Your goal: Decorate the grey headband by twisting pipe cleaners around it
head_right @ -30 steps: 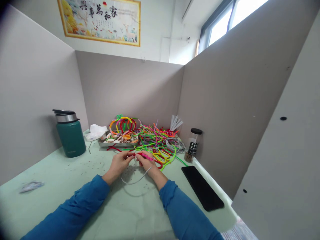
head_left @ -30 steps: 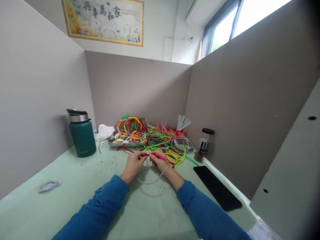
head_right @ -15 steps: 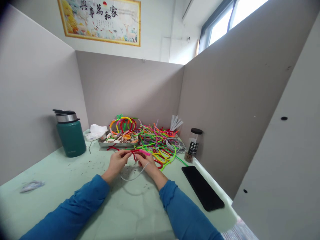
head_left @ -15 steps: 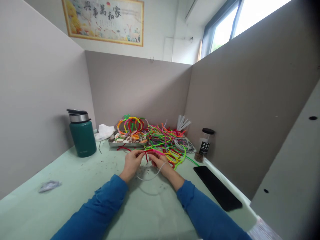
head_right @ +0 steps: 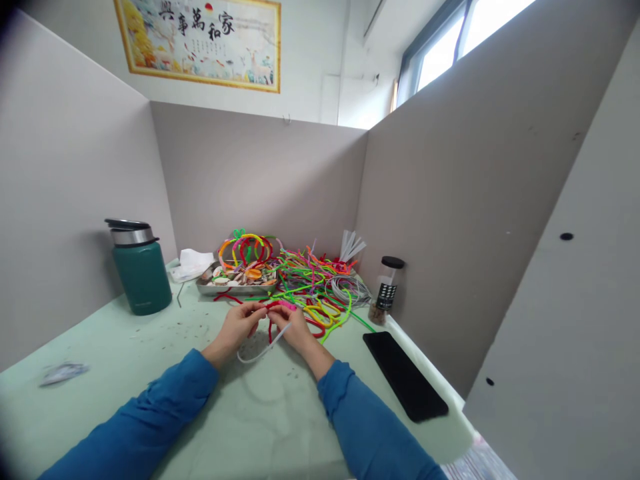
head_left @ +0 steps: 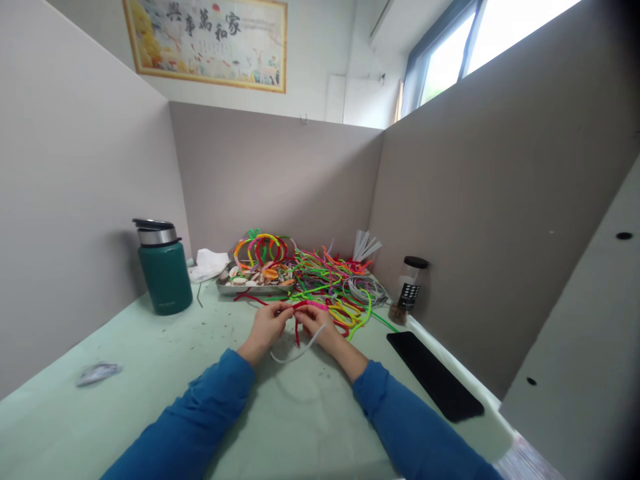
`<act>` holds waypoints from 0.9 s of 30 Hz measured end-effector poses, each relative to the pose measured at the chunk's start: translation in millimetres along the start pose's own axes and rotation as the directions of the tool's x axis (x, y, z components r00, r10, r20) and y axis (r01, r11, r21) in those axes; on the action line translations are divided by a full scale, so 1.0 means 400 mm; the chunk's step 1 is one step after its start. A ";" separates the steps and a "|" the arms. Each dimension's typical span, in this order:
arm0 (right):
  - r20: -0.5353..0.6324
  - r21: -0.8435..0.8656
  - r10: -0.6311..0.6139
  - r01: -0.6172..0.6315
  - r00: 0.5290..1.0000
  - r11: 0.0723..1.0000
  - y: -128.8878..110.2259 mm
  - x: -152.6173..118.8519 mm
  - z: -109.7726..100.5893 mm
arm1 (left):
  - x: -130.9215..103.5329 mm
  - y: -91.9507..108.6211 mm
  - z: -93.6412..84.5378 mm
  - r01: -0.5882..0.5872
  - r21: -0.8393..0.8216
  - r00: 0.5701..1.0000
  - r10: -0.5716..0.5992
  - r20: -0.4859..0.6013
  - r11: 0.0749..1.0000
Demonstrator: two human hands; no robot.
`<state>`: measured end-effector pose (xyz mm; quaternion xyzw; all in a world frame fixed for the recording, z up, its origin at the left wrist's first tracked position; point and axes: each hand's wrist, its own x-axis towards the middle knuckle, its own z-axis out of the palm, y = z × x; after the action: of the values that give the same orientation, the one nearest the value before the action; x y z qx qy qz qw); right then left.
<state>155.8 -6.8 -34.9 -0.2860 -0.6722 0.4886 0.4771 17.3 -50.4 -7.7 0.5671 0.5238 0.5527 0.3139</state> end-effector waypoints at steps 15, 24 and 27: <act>-0.084 -0.026 0.004 -0.007 0.996 1.000 -0.008 0.002 -0.001 | 0.013 -0.024 -0.016 -0.035 0.246 0.995 0.057 -0.086 0.969; -0.152 0.015 -0.006 0.008 0.988 1.000 -0.032 -0.006 -0.008 | 0.007 -0.012 -0.016 -0.071 0.339 0.995 0.091 -0.043 0.938; -0.168 0.008 -0.024 0.026 0.985 1.000 -0.037 -0.009 -0.009 | 0.009 -0.012 -0.016 -0.084 0.327 0.995 0.099 -0.029 0.941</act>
<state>161.7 -13.7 -22.0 -0.3152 -0.6307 0.4600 0.5397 9.4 -47.2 -10.0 0.6221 0.5877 0.4856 0.1783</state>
